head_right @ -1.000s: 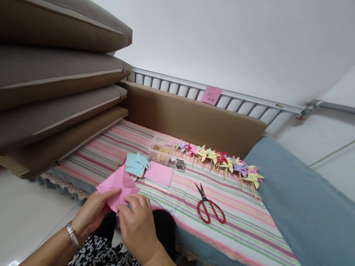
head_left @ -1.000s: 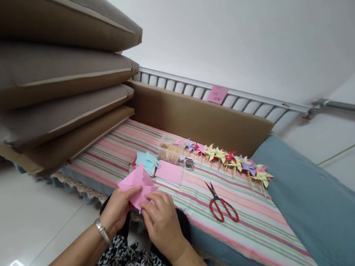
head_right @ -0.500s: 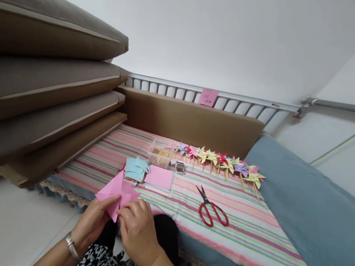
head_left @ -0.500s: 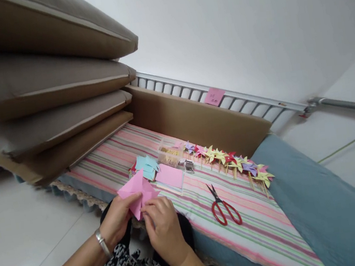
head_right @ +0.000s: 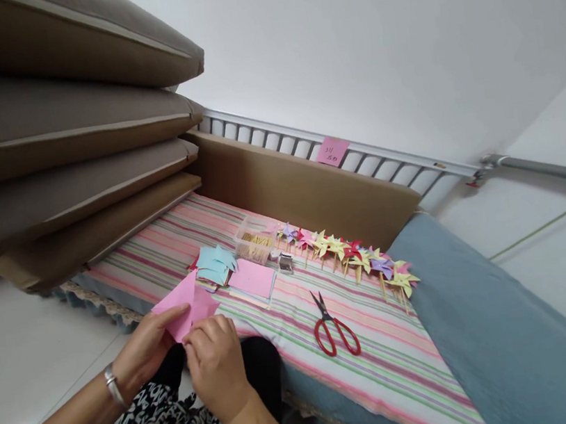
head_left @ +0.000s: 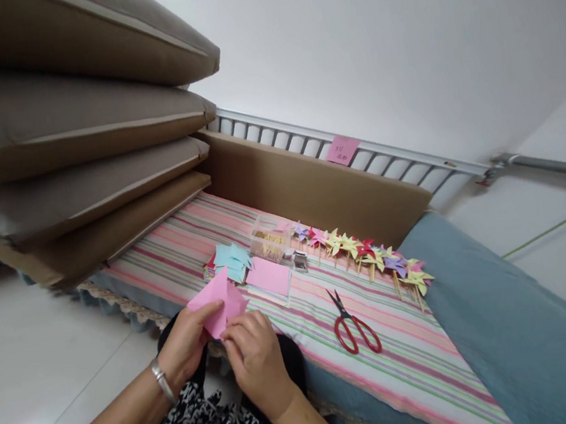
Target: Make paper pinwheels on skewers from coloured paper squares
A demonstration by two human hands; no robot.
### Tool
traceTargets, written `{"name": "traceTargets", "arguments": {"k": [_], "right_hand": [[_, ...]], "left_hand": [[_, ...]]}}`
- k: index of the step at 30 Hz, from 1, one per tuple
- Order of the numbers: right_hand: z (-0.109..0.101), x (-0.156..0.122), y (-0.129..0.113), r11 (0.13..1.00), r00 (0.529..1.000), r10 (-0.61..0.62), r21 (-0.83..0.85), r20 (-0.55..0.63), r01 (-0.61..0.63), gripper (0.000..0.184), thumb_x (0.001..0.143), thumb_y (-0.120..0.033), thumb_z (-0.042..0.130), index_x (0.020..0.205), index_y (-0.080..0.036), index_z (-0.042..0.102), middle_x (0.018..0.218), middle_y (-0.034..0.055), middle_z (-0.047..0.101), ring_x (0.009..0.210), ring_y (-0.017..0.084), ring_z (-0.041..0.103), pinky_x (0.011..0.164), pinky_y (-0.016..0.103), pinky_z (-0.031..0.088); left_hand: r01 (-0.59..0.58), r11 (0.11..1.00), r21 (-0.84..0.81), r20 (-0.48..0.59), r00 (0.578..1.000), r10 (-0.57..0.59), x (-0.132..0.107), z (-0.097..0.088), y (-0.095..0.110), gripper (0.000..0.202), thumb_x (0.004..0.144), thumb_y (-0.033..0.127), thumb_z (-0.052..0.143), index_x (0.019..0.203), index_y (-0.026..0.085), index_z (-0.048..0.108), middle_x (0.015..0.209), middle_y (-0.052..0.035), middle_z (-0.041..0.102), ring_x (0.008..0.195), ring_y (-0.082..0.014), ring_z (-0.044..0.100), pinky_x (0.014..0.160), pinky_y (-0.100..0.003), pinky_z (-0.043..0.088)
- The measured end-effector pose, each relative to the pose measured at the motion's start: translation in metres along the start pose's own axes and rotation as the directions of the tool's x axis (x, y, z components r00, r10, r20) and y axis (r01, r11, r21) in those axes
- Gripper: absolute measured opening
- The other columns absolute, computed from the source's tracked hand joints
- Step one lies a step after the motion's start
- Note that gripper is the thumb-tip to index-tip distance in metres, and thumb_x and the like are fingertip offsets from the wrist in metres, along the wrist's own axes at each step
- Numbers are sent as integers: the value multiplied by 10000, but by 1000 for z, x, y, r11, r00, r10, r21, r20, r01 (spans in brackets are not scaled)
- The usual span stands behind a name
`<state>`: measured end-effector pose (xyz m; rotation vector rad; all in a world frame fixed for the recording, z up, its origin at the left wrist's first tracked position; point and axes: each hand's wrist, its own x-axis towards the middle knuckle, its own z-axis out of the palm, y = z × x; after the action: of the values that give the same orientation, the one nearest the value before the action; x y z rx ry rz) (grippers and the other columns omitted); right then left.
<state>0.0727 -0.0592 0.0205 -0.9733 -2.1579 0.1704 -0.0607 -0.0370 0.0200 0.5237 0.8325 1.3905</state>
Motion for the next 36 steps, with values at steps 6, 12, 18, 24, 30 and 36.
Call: {"name": "traceTargets", "arguments": {"k": [6, 12, 18, 24, 30, 36], "right_hand": [[-1, 3, 0, 998, 998, 45, 43, 32, -47, 91, 821, -113, 524, 801, -178, 584, 820, 42, 604, 825, 198, 500, 756, 340, 378], [-7, 12, 1, 946, 966, 259, 199, 5, -254, 90, 778, -119, 589, 717, -186, 585, 750, 9, 585, 792, 171, 530, 727, 283, 400], [-7, 19, 10, 886, 917, 399, 264, -18, -381, 95, 755, -138, 595, 674, -189, 594, 698, -10, 575, 701, 144, 541, 670, 250, 418], [-6, 19, 12, 883, 910, 415, 251, -23, -396, 101, 762, -162, 582, 668, -193, 601, 698, -10, 591, 692, 142, 548, 662, 247, 422], [-5, 19, 13, 877, 901, 432, 245, -29, -413, 82, 757, -177, 583, 678, -194, 593, 695, -11, 589, 680, 141, 545, 648, 248, 419], [-2, 19, 14, 857, 885, 466, 256, -14, -447, 93, 758, -178, 569, 666, -193, 573, 675, -18, 573, 668, 138, 542, 634, 241, 412]], "left_hand": [[-7, 1000, 29, 13, 1000, 6, 0, -3, 1, 252, 612, 207, 752, 823, 93, 674, 743, -63, 684, 646, -152, 564, 635, -260, 458], [-18, 994, 106, 25, 1000, 15, -1, -4, -3, 255, 638, 221, 738, 846, 86, 676, 725, -68, 686, 679, -165, 589, 651, -258, 469], [10, 993, 118, 25, 1000, -13, -6, 3, 0, 208, 626, 204, 736, 796, 99, 680, 715, -59, 694, 635, -155, 596, 610, -246, 480], [8, 991, 130, 50, 999, -15, -9, 7, 1, 197, 629, 214, 734, 785, 104, 689, 718, -66, 699, 624, -161, 602, 606, -252, 480], [0, 988, 152, 50, 999, -8, -9, 5, 0, 223, 611, 228, 751, 780, 92, 699, 711, -82, 692, 632, -176, 602, 601, -261, 471], [-26, 988, 151, 89, 996, 12, -13, 5, 2, 188, 656, 243, 727, 788, 115, 689, 724, -62, 694, 637, -154, 591, 637, -250, 472]]}}
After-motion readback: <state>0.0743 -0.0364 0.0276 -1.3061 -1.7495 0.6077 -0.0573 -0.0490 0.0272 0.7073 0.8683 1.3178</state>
